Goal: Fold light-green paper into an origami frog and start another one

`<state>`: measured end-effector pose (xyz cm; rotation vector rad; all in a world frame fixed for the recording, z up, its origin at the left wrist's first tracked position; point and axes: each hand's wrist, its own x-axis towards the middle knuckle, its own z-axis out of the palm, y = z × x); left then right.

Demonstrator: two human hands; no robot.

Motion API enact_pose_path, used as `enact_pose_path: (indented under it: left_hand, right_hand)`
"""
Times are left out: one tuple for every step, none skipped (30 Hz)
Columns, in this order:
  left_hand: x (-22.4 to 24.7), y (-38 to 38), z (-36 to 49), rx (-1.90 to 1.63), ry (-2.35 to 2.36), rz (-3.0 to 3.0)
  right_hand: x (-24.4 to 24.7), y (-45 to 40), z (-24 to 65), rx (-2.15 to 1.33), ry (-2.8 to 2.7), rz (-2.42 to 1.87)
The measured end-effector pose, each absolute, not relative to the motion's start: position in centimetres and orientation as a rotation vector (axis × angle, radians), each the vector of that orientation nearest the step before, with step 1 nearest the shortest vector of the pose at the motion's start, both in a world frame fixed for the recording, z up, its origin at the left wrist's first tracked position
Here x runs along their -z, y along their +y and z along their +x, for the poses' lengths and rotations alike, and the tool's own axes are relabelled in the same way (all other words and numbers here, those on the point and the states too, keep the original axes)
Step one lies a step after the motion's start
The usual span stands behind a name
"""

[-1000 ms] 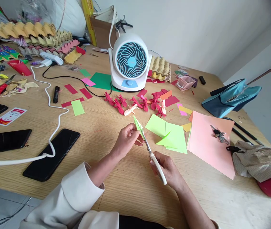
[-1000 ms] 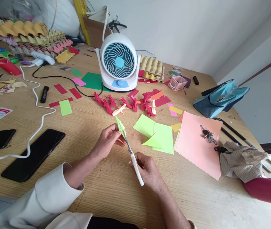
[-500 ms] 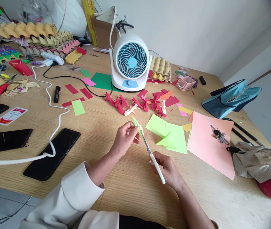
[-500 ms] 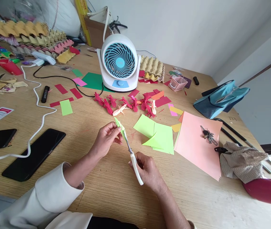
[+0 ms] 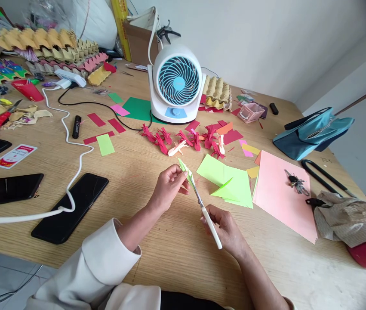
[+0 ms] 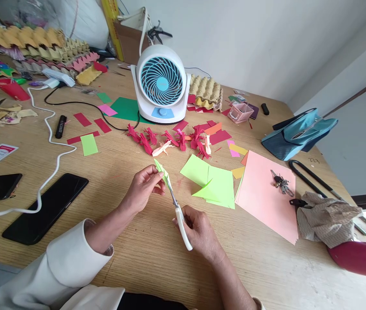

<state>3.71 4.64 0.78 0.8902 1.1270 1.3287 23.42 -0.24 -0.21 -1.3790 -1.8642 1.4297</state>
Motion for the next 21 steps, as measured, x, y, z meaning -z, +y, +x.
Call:
enact_pose_path:
  left_hand:
    - [-0.76, 4.65, 3.73, -1.330, 1.123, 0.879]
    - [-0.73, 4.64, 3.75, -1.331, 1.120, 0.875]
    - [-0.71, 4.63, 3.76, -1.333, 1.121, 0.881]
    - [-0.69, 4.61, 3.76, -1.336, 1.126, 0.898]
    - [-0.68, 4.58, 3.75, -1.340, 1.136, 0.923]
    - [-0.68, 4.54, 3.74, -1.345, 1.151, 0.957]
    - [-0.69, 4.49, 3.72, -1.352, 1.172, 0.997]
    - [-0.71, 4.44, 3.70, -1.361, 1.194, 1.036]
    - [-0.74, 4.39, 3.69, -1.366, 1.213, 1.069]
    - [-0.77, 4.35, 3.67, -1.370, 1.226, 1.090]
    - [-0.78, 4.33, 3.66, -1.374, 1.234, 1.099]
    - [-0.78, 4.32, 3.64, -1.378, 1.236, 1.099]
    - [-0.76, 4.34, 3.63, -1.382, 1.234, 1.094]
    - [-0.73, 4.38, 3.62, -1.386, 1.230, 1.087]
    - [-0.68, 4.43, 3.61, -1.390, 1.224, 1.080]
    - [-0.61, 4.49, 3.60, -1.390, 1.216, 1.071]
    - [-0.55, 4.57, 3.60, -1.387, 1.206, 1.059]
    - [-0.48, 4.64, 3.59, -1.382, 1.197, 1.043]
    - [-0.43, 4.72, 3.59, -1.378, 1.188, 1.025]
    - [-0.39, 4.78, 3.58, -1.373, 1.182, 1.007]
    - [-0.37, 4.83, 3.57, -1.370, 1.178, 0.991]
  right_hand:
    - [0.19, -0.26, 23.40, -1.420, -1.874, -1.379]
    - [0.19, -0.28, 23.39, -1.408, -1.883, -1.379]
    - [0.20, -0.30, 23.38, -1.394, -1.889, -1.380]
    - [0.23, -0.33, 23.37, -1.379, -1.895, -1.381]
    - [0.27, -0.35, 23.37, -1.364, -1.899, -1.383]
    - [0.33, -0.38, 23.37, -1.348, -1.903, -1.385]
    - [0.40, -0.40, 23.36, -1.333, -1.907, -1.388]
    - [0.46, -0.41, 23.36, -1.323, -1.911, -1.390]
    - [0.51, -0.41, 23.35, -1.320, -1.914, -1.389]
    - [0.55, -0.41, 23.33, -1.322, -1.916, -1.389]
    - [0.58, -0.40, 23.31, -1.329, -1.917, -1.389]
    - [0.59, -0.38, 23.29, -1.336, -1.916, -1.390]
    - [0.59, -0.36, 23.27, -1.341, -1.915, -1.391]
    - [0.58, -0.34, 23.26, -1.343, -1.912, -1.393]
    - [0.56, -0.32, 23.26, -1.344, -1.909, -1.395]
    - [0.53, -0.30, 23.27, -1.346, -1.904, -1.397]
    - [0.50, -0.29, 23.28, -1.351, -1.899, -1.398]
    - [0.46, -0.27, 23.29, -1.355, -1.893, -1.399]
    - [0.43, -0.25, 23.31, -1.361, -1.889, -1.399]
    - [0.40, -0.23, 23.34, -1.361, -1.885, -1.398]
    - [0.37, -0.21, 23.37, -1.354, -1.882, -1.399]
